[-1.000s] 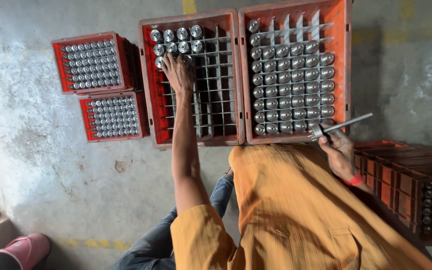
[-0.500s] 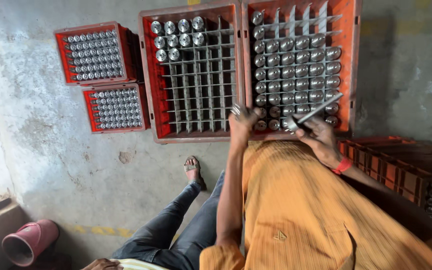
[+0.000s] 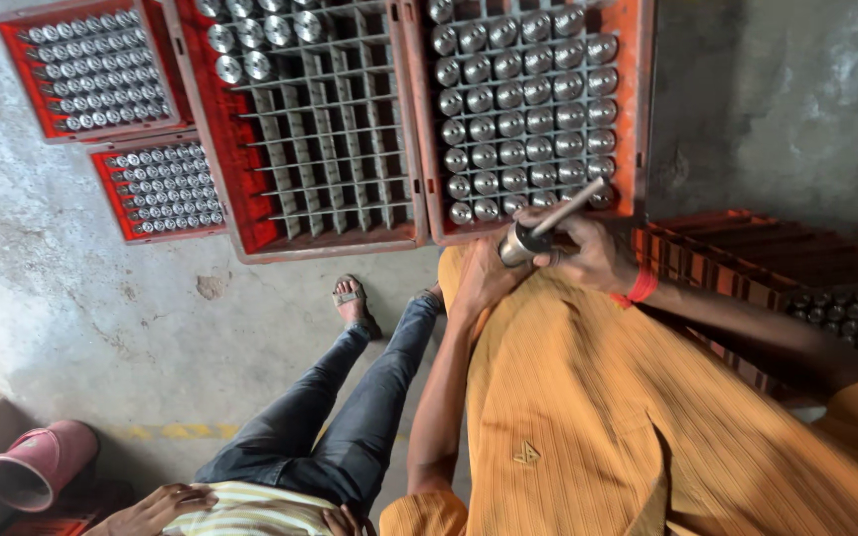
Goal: The person picks cup-shaped metal parts one at a time from red grid trays on the floor, fits each part onto a handheld shaft tool, and places it back into the tray. After filling the tray, the person lifts the loaded tray and carries it across the floor.
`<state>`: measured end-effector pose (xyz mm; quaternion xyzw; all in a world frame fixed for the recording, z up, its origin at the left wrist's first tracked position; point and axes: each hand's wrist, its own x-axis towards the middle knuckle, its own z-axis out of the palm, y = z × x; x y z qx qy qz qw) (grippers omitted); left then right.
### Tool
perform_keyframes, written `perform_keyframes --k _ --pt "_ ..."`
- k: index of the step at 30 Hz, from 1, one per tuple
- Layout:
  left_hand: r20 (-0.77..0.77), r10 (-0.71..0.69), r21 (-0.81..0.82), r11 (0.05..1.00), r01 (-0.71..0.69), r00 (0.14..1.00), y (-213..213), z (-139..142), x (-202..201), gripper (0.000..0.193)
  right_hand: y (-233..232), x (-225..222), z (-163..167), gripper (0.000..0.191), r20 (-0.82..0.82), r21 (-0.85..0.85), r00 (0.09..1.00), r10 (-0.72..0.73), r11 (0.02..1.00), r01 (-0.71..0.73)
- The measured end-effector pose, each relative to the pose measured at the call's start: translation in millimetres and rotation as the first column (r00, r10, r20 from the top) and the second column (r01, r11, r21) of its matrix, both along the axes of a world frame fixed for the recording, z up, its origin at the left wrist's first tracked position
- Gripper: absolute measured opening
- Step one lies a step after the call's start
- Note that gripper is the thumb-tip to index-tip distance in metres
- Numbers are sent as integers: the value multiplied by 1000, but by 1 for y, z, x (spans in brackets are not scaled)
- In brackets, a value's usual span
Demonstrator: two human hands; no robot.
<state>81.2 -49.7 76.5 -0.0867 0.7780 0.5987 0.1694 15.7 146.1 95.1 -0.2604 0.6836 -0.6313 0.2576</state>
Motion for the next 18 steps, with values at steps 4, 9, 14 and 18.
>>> perform_keyframes --k 4,9,14,18 --pt "-97 -47 17 999 48 994 5 -19 -11 50 25 -8 -22 51 316 38 933 -170 985 167" --pt "-104 -81 -393 919 34 991 4 -55 -90 71 62 -23 -40 44 336 -47 709 -620 741 670" --pt "-378 -81 -393 916 -81 922 28 -74 -204 61 93 -21 -32 37 256 -17 650 -715 669 743" --pt "-638 -217 -519 830 -204 739 58 -66 -254 59 89 -10 -25 42 287 58 609 -740 648 760"
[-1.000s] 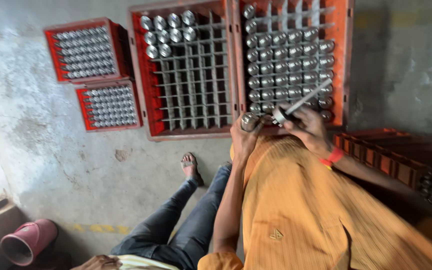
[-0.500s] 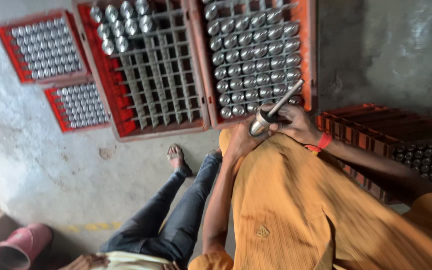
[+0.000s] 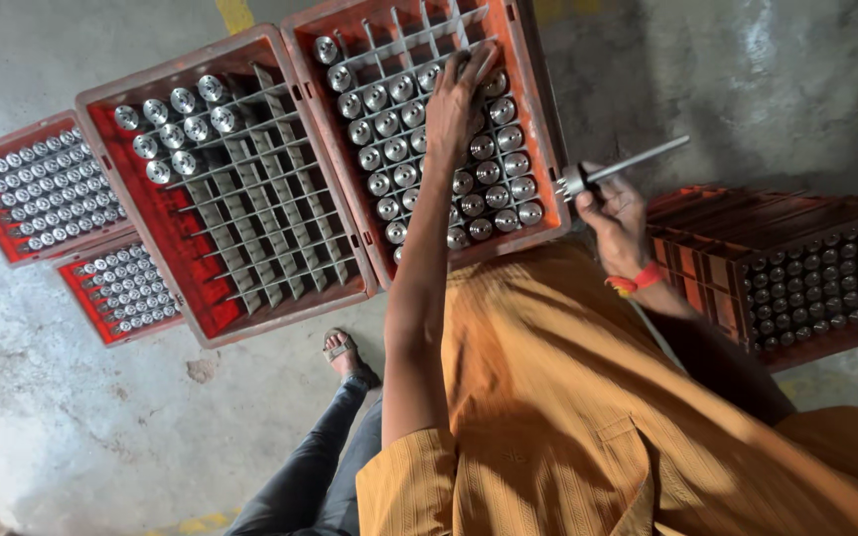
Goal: The person picks cup-shaped metal parts one at a time from red grid trays on the floor, fits each part onto a handheld shaft tool, and places it back into the tray. After filling the tray, the person lifts the loaded tray and carries it across the floor.
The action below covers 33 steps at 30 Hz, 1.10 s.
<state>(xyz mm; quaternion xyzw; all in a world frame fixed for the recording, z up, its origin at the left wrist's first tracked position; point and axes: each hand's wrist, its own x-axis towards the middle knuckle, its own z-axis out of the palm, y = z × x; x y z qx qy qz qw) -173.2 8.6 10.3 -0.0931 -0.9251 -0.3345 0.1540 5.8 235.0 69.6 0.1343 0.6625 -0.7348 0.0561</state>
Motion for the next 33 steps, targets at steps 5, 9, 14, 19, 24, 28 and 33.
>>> perform_keyframes --k 5,9,14,19,24,28,33 --pt "214 25 458 880 -123 976 -8 8 25 35 -13 17 -12 34 58 -80 998 12 997 -8" --pt "76 166 448 875 -182 983 -71 17 90 27 -12 33 -28 34 57 -129 996 72 990 -65" --pt "102 450 276 844 -460 887 -209 13 145 26 -10 43 -26 17 169 -206 979 111 976 -75" --pt "314 612 216 698 -682 726 -319 -2 120 57 -46 19 -21 32 504 -506 815 287 863 9" --pt "187 688 -191 725 -661 701 -343 1 90 79 -88 26 -25 47 274 -477 830 486 818 -321" --pt "195 690 -407 704 -582 697 -353 -2 85 72 -85 48 -24 39 275 -374 828 488 848 -376" --pt "118 664 -507 680 -530 738 -365 -5 59 57 -82 60 -42 33 261 -234 861 437 894 -382"
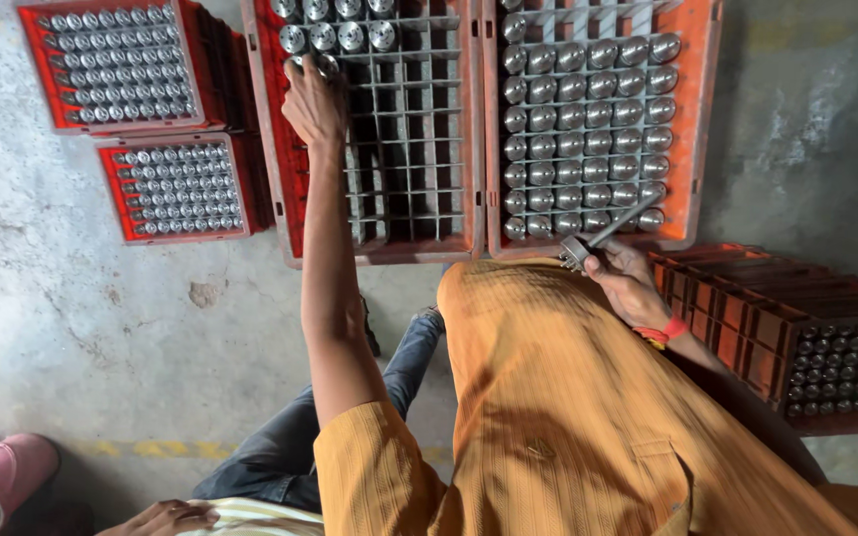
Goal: The person picks cup-shaped metal parts one at a time from red grid trays on the floor, fits each part onto a handheld shaft tool, and places it back into the tray. After filling the tray, the person lifts the loaded tray and carries it across the floor.
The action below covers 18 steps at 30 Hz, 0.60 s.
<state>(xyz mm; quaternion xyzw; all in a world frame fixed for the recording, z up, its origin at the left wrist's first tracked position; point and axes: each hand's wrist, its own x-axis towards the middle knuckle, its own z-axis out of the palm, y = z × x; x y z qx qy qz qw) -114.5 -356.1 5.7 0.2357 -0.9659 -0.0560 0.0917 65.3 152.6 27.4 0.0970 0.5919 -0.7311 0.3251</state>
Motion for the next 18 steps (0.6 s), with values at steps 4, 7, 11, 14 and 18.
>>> perform_keyframes --k 4,7,11,14,18 --pt "-31 -85 246 965 90 996 -10 18 6 54 15 18 -11 28 14 -12 999 -52 999 52" --pt "-411 -96 352 901 255 907 -18 43 58 47 32 26 -15 29 -72 -16 997 -41 999 40" --pt "-488 407 872 275 405 773 11 37 132 55 43 27 -13 34 32 58 994 -101 993 99" --pt "30 687 526 -628 573 726 95 8 155 83 21 6 -10 28 -56 -66 997 -52 997 48" --pt "41 419 951 -294 92 907 216 4 175 43 -13 -24 28 45 -150 67 987 64 996 -55"
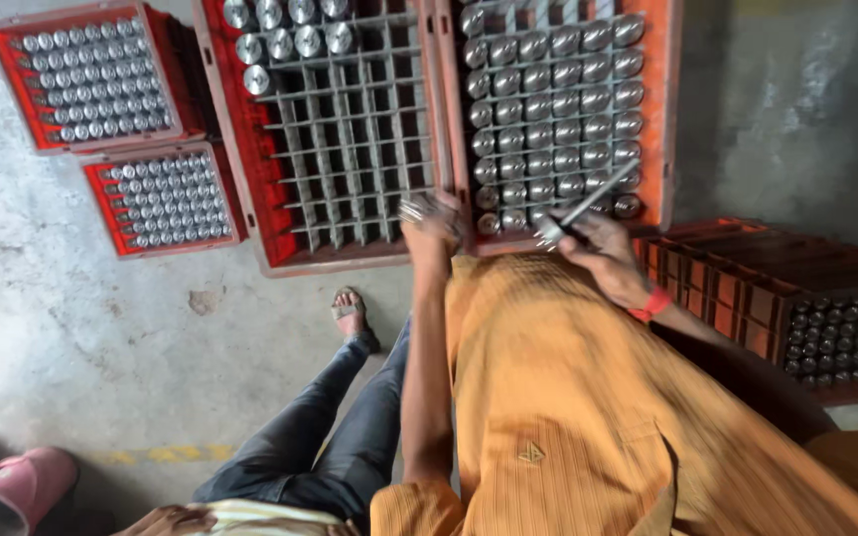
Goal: The person picks cup-shaped metal parts one at a time from red grid trays on the floor, fits each part onto a handheld shaft tool, and places it back into the tray. After filling the tray, the person lifts the loaded tray and carries it across the floor.
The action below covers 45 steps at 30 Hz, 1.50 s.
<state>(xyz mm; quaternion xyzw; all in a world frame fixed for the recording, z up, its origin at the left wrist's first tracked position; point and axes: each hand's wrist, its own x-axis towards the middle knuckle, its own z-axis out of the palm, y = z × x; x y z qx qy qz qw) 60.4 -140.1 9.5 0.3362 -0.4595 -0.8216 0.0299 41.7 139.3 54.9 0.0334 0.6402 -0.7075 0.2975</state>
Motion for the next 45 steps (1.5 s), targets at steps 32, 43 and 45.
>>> perform_keyframes --k 32,43,45 --pt "293 -449 -954 -190 231 844 15 -8 -224 54 88 -49 5 40 -144 -79 882 -449 894 442" --pt "-37 -372 -992 122 9 927 -25 20 -186 33 82 4 -20 37 -129 3 916 -380 924 383" --pt "56 -224 -997 40 67 973 -65 16 -167 49 92 16 -28 44 -128 -22 914 -384 923 385"
